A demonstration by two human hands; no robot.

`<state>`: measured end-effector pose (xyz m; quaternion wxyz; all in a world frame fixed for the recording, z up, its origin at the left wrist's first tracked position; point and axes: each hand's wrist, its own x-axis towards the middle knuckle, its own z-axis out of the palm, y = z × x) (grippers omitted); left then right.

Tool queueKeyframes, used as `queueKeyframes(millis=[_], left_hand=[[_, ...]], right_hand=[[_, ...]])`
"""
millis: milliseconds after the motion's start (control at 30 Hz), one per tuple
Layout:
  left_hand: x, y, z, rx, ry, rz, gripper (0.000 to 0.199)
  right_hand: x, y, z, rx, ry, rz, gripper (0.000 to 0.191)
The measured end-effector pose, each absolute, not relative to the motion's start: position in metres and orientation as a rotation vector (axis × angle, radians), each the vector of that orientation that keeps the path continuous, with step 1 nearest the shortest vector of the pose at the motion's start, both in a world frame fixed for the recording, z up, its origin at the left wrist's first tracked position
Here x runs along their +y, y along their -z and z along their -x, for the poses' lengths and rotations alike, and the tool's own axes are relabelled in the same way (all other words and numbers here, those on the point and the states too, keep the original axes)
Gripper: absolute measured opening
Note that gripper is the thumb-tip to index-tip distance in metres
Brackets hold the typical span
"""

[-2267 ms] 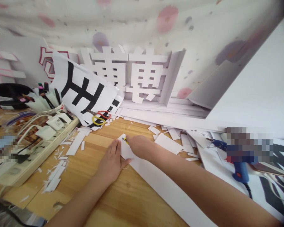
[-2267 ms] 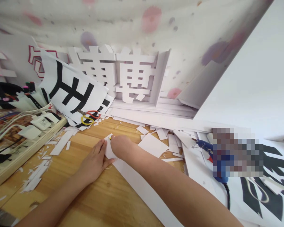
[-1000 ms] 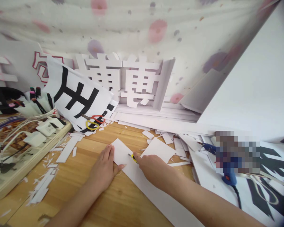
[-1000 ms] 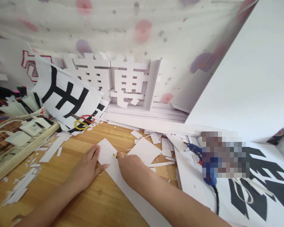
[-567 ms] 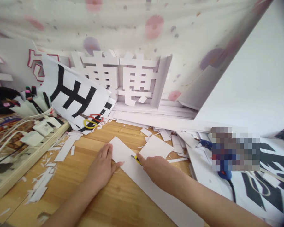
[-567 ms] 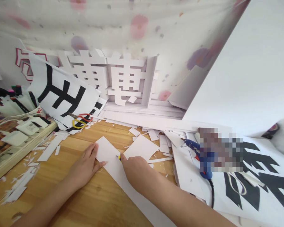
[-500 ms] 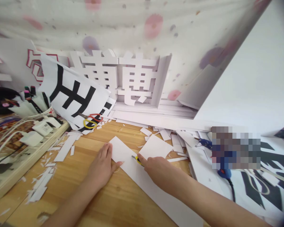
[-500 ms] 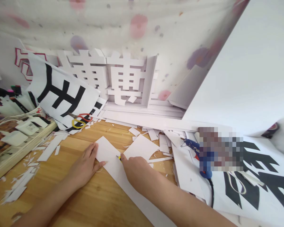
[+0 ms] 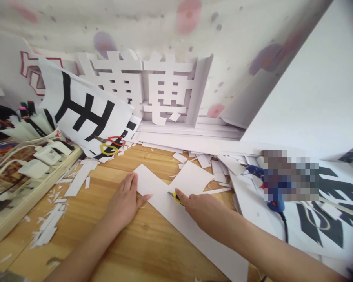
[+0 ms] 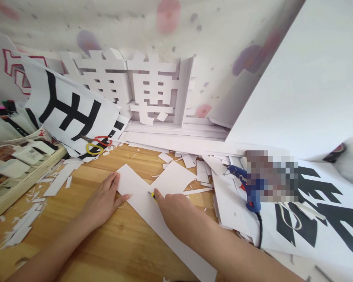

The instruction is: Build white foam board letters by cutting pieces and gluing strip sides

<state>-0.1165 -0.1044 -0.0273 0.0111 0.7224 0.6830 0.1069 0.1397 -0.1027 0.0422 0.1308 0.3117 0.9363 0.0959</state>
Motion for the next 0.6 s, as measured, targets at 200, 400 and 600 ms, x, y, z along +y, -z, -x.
queueKeyframes(millis=[200,400,600], left_hand=[[-0.104,0.028,0.117,2.131,-0.346,-2.282,0.078],[-0.104,0.027,0.116,2.132,-0.329,-2.287,0.08],[-0.104,0.029,0.117,2.125,-0.307,-2.268,0.08]], right_hand=[[-0.105,-0.036,-0.148,2.744,-0.299,-0.893,0.064],[-0.107,-0.035,-0.154,2.732,-0.261,-0.945,0.061],[-0.113,-0.043,-0.156,2.681,-0.273,-0.886,0.071]])
